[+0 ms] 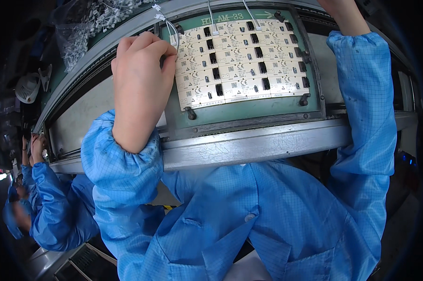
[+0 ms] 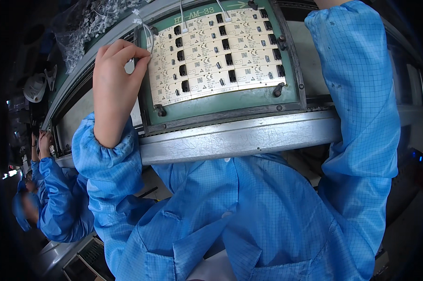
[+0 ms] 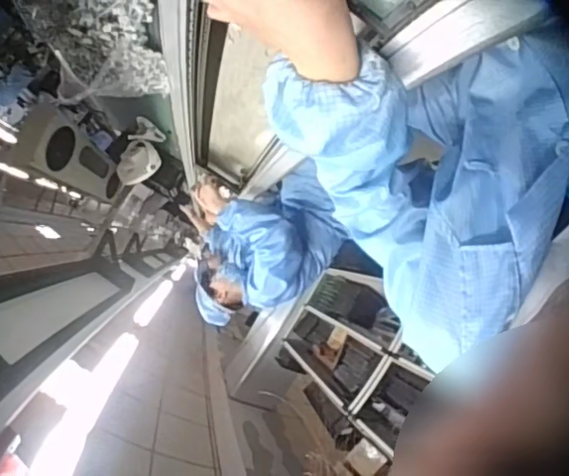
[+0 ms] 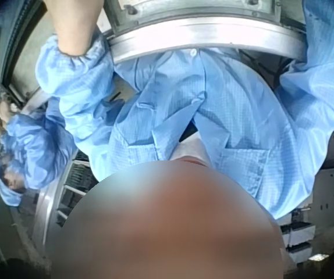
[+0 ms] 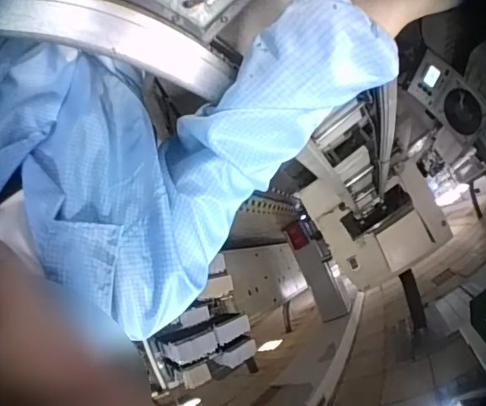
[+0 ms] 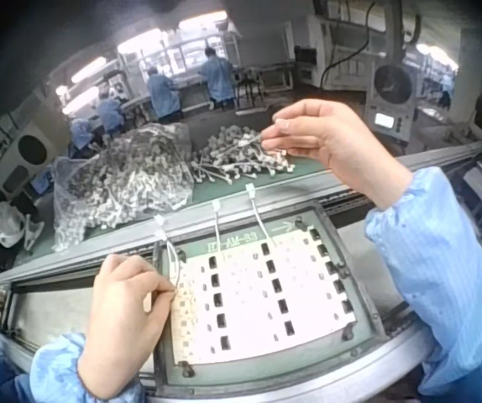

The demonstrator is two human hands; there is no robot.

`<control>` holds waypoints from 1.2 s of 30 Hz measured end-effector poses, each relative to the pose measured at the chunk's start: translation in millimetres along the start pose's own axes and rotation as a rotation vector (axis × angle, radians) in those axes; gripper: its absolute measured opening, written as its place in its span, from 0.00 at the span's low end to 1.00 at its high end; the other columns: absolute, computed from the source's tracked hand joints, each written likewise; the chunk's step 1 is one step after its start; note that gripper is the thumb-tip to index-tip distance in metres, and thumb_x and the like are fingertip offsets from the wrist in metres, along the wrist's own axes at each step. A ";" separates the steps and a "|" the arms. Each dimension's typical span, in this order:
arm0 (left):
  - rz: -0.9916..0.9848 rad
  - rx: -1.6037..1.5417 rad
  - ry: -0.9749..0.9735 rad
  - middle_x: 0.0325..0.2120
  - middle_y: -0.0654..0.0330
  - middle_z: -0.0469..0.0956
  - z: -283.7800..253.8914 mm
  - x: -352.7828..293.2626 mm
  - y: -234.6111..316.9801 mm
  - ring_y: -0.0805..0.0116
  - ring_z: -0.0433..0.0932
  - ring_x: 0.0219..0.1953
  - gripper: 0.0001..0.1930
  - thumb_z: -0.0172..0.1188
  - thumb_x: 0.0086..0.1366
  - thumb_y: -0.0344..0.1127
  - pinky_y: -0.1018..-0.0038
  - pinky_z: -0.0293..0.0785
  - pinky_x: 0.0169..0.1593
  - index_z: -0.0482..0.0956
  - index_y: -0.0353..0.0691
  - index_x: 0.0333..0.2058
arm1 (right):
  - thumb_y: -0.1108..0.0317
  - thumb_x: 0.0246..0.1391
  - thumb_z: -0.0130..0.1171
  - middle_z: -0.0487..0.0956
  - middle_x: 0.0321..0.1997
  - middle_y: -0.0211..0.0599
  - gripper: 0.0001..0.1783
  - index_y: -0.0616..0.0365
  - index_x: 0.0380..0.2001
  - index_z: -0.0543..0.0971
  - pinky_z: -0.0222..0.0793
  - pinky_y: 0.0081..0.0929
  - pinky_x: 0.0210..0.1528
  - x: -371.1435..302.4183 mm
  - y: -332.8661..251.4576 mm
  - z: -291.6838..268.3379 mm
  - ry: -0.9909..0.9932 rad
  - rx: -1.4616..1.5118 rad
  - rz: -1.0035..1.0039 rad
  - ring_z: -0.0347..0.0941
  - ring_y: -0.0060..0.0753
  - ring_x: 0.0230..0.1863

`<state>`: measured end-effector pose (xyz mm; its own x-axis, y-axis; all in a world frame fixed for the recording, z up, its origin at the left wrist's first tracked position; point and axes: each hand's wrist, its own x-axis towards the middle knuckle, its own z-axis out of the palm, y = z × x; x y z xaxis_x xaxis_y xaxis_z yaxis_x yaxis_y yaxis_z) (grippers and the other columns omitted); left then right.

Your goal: Insert small electronic components into a circuit board on a production line.

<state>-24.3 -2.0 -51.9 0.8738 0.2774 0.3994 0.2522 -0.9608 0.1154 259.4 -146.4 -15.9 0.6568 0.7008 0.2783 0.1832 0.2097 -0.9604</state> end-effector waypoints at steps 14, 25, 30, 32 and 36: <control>0.027 0.017 -0.054 0.34 0.63 0.81 -2.7 -3.4 2.9 0.55 0.73 0.47 0.07 0.63 0.57 0.29 0.59 0.67 0.47 0.87 0.40 0.33 | 0.68 0.66 0.54 0.84 0.47 0.48 0.09 0.61 0.43 0.76 0.75 0.27 0.54 4.3 2.6 -13.9 0.036 -0.022 -0.138 0.82 0.37 0.51; 0.007 0.046 -0.140 0.35 0.62 0.81 -13.4 48.4 9.3 0.59 0.77 0.46 0.09 0.61 0.60 0.37 0.59 0.67 0.52 0.87 0.43 0.33 | 0.74 0.63 0.59 0.84 0.40 0.45 0.06 0.66 0.37 0.75 0.78 0.23 0.48 -7.5 -8.6 -2.2 -0.027 -0.069 -0.281 0.82 0.29 0.43; -0.039 -0.098 -0.062 0.33 0.58 0.83 19.1 121.8 -4.0 0.58 0.81 0.42 0.10 0.61 0.61 0.37 0.56 0.68 0.54 0.84 0.44 0.39 | 0.76 0.64 0.56 0.85 0.30 0.43 0.05 0.68 0.39 0.73 0.71 0.22 0.30 -38.3 -36.2 45.4 0.180 -0.490 -0.420 0.81 0.21 0.32; 0.044 -0.072 -0.005 0.32 0.54 0.83 24.8 141.5 -4.4 0.54 0.82 0.40 0.13 0.61 0.61 0.40 0.55 0.71 0.49 0.82 0.41 0.41 | 0.77 0.64 0.55 0.84 0.30 0.45 0.05 0.68 0.39 0.72 0.72 0.23 0.31 -49.5 -39.4 52.6 0.099 -0.533 -0.411 0.81 0.23 0.32; 0.217 -0.037 0.073 0.31 0.46 0.83 55.0 172.1 3.7 0.47 0.83 0.36 0.20 0.62 0.62 0.48 0.55 0.79 0.40 0.78 0.36 0.43 | 0.77 0.63 0.56 0.83 0.28 0.47 0.04 0.67 0.37 0.73 0.72 0.25 0.30 -53.3 -34.7 53.0 0.099 -0.487 -0.449 0.81 0.27 0.30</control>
<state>149.8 42.2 -32.7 0.8731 0.0646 0.4832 0.0447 -0.9976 0.0527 179.3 -154.9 3.1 0.4993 0.5466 0.6722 0.7484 0.1188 -0.6525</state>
